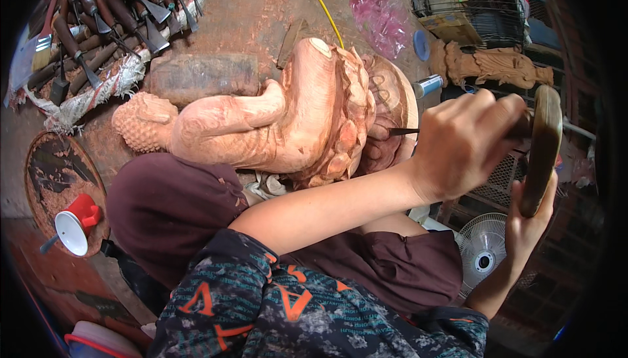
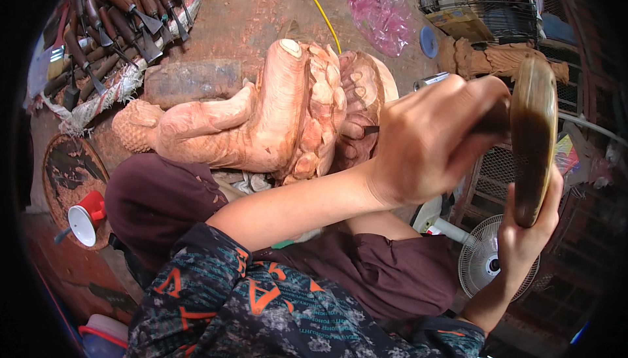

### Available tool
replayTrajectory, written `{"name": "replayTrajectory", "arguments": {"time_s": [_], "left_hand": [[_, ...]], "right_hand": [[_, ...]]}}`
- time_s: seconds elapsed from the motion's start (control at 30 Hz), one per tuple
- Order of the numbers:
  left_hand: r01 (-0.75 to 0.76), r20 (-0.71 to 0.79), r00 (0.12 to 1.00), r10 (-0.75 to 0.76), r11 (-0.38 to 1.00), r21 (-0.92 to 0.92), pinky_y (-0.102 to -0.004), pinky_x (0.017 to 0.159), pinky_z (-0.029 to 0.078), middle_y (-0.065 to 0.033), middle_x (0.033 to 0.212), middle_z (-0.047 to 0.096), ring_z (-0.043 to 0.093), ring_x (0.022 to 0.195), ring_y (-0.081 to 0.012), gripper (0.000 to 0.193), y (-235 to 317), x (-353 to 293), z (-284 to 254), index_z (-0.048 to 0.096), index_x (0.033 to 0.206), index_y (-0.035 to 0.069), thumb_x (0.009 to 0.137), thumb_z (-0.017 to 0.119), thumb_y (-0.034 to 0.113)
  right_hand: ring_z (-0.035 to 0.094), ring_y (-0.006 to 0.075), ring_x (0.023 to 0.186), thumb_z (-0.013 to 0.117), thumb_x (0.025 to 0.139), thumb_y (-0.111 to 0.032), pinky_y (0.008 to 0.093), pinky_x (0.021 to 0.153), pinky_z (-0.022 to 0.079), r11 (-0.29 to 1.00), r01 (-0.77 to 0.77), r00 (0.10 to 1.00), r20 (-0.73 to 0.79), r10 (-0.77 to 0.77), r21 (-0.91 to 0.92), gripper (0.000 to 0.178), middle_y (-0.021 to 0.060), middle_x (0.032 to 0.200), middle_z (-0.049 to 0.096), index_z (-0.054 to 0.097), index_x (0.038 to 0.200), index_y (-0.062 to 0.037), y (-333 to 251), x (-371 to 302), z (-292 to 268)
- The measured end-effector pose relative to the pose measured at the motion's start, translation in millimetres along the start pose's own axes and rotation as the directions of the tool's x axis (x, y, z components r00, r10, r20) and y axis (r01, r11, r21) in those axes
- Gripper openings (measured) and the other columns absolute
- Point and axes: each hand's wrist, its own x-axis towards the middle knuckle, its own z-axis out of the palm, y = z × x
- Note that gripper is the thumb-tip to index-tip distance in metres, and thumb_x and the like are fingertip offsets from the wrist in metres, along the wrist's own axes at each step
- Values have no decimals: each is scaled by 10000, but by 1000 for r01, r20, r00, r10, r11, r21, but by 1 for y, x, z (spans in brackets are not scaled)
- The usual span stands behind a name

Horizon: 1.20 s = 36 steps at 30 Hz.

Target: The person is carving a large wooden sculpture of a reclining figure using a chisel and a wooden mallet. They repeatedly strike the chisel to shape the wood, occasionally pausing to select different tools from a nearby collection.

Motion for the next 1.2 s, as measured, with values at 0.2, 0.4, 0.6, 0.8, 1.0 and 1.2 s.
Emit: {"name": "replayTrajectory", "arguments": {"time_s": [0.2, 0.4, 0.6, 0.8, 1.0, 1.2], "left_hand": [[48, 2, 999, -48, 997, -55, -371, 624, 511, -104, 860, 631, 650, 729, -296, 289, 3, 3, 0, 578, 1126, 62, 897, 638, 227], [243, 295, 939, -178, 950, -198, -381, 723, 511, -163, 919, 643, 663, 851, -325, 289, -10, 15, -17, 568, 1113, 11, 953, 582, 252], [559, 452, 800, -395, 763, -323, -193, 503, 406, -12, 780, 594, 509, 608, -31, 209, -25, 43, -37, 556, 1134, 47, 978, 573, 185], [455, 477, 864, -163, 659, -599, -262, 701, 417, -12, 850, 556, 511, 774, -87, 297, -44, 55, -61, 481, 1133, 29, 953, 610, 227], [354, 297, 929, -223, 773, -526, -229, 600, 383, 44, 704, 500, 431, 655, -47, 247, -39, 41, -36, 541, 895, 66, 919, 665, 278], [347, 257, 935, -246, 787, -510, -245, 579, 371, 48, 691, 485, 415, 639, -54, 243, -34, 41, -35, 550, 881, 59, 906, 681, 263]], "right_hand": [[522, 91, 814, 621, 840, 71, 235, 774, 440, 871, -150, 987, 22, 158, 467, 555, 30, 912, 548, 457, 1366, 2, 12, 16, -18], [516, 77, 813, 631, 834, 59, 217, 792, 421, 940, -154, 986, 113, 125, 305, 538, 0, 924, 551, 481, 1348, 2, 13, 28, -18], [510, 69, 839, 666, 813, 32, 217, 759, 425, 967, -89, 988, 144, 56, 238, 569, -3, 926, 541, 478, 1348, -16, 7, 30, 4], [495, 51, 792, 659, 816, 68, 201, 703, 412, 838, -250, 965, 199, 173, 485, 383, -13, 884, 540, 542, 1171, -15, -8, 33, 7], [488, 40, 739, 672, 820, 57, 189, 645, 390, 865, -205, 972, 201, 124, 458, 215, -20, 850, 536, 543, 966, -34, -14, 42, 6], [474, 36, 714, 683, 812, 46, 191, 612, 368, 838, -207, 971, 212, 112, 504, 224, -19, 848, 534, 547, 973, -31, -19, 48, 9]]}}
